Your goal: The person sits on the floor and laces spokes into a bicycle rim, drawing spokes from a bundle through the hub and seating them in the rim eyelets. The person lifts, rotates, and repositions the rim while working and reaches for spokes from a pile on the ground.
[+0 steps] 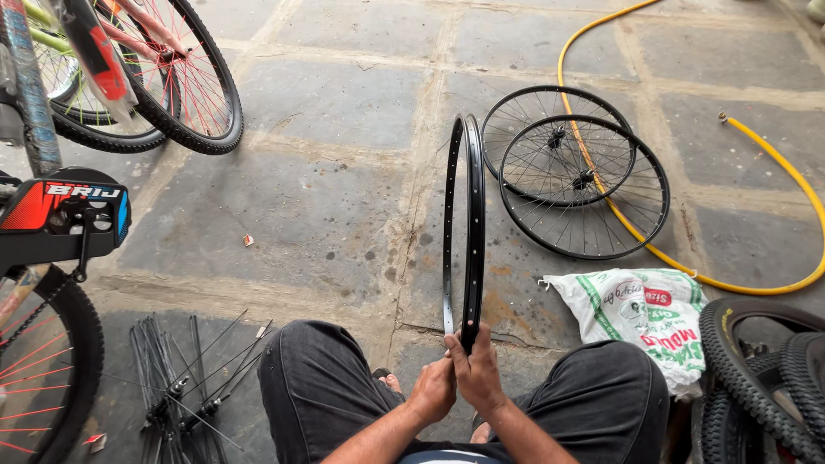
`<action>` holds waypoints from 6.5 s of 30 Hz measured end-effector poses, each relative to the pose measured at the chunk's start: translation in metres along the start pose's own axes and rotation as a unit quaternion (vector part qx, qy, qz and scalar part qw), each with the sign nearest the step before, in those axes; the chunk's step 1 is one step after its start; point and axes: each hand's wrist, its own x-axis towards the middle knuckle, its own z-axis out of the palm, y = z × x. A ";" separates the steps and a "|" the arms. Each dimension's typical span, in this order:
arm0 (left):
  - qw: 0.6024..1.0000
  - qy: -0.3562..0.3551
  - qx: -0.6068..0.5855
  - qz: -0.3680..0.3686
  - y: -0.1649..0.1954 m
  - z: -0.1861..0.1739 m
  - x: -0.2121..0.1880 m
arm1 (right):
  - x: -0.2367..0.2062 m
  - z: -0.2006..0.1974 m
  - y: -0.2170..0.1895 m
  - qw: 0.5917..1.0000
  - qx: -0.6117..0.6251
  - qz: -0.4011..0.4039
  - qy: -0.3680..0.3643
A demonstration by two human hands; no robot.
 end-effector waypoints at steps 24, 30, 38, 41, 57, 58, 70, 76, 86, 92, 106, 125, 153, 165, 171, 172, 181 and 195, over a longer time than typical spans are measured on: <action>1.000 0.004 0.016 0.017 0.005 -0.008 0.003 | 0.010 -0.012 -0.010 0.996 0.027 0.032 -0.077; 0.998 0.020 0.017 0.050 0.022 -0.040 0.007 | 0.003 -0.042 0.032 0.979 0.168 0.079 -0.088; 0.997 0.023 -0.010 0.067 0.065 -0.077 0.021 | -0.028 -0.032 0.045 0.921 -0.210 0.024 -0.328; 0.995 0.024 -0.080 0.050 0.075 -0.084 0.027 | -0.020 -0.031 0.023 0.903 -0.219 0.077 -0.361; 0.891 0.033 -0.453 -0.006 0.079 -0.069 0.041 | -0.013 -0.019 -0.003 0.875 -0.294 0.086 -0.375; 0.891 0.033 -0.453 -0.001 0.079 -0.070 0.041 | -0.009 -0.020 -0.003 0.857 -0.308 0.085 -0.405; 0.882 0.018 -0.470 0.012 0.084 -0.075 0.035 | -0.014 -0.013 -0.010 0.858 -0.299 0.020 -0.418; 0.897 0.016 -0.442 0.013 0.083 -0.075 0.034 | 0.021 -0.048 -0.030 0.901 -0.169 0.179 -0.359; 0.887 0.020 -0.460 0.020 0.086 -0.076 0.039 | -0.019 -0.013 -0.006 0.847 -0.348 0.026 -0.400; 0.891 0.015 -0.453 0.011 0.090 -0.075 0.037 | 0.027 -0.061 -0.047 0.916 -0.179 0.122 -0.338; 0.885 0.017 -0.466 0.007 0.087 -0.074 0.041 | 0.018 -0.052 -0.046 0.900 -0.136 0.203 -0.362; 0.866 0.013 -0.499 0.022 0.086 -0.079 0.045 | 0.022 -0.049 -0.060 0.869 -0.232 0.135 -0.416; 0.864 0.021 -0.501 0.037 0.070 -0.064 0.042 | -0.033 0.005 0.027 0.862 -0.334 -0.028 -0.381; 0.896 0.065 -0.436 0.054 0.043 -0.023 0.016 | -0.017 0.014 0.025 0.818 -0.413 0.062 -0.396; 0.904 0.080 -0.418 0.034 0.048 -0.028 0.017 | -0.017 0.014 0.023 0.804 -0.423 0.099 -0.406; 0.917 0.109 -0.383 0.013 0.050 -0.032 0.018 | -0.018 0.013 0.022 0.823 -0.398 0.081 -0.396; 0.980 0.163 -0.024 0.114 0.039 -0.057 0.056 | 0.022 -0.065 0.027 0.966 -0.178 0.188 -0.024; 0.924 -0.249 0.263 0.125 -0.047 0.012 0.066 | -0.004 -0.191 0.020 0.888 -0.404 -0.039 0.217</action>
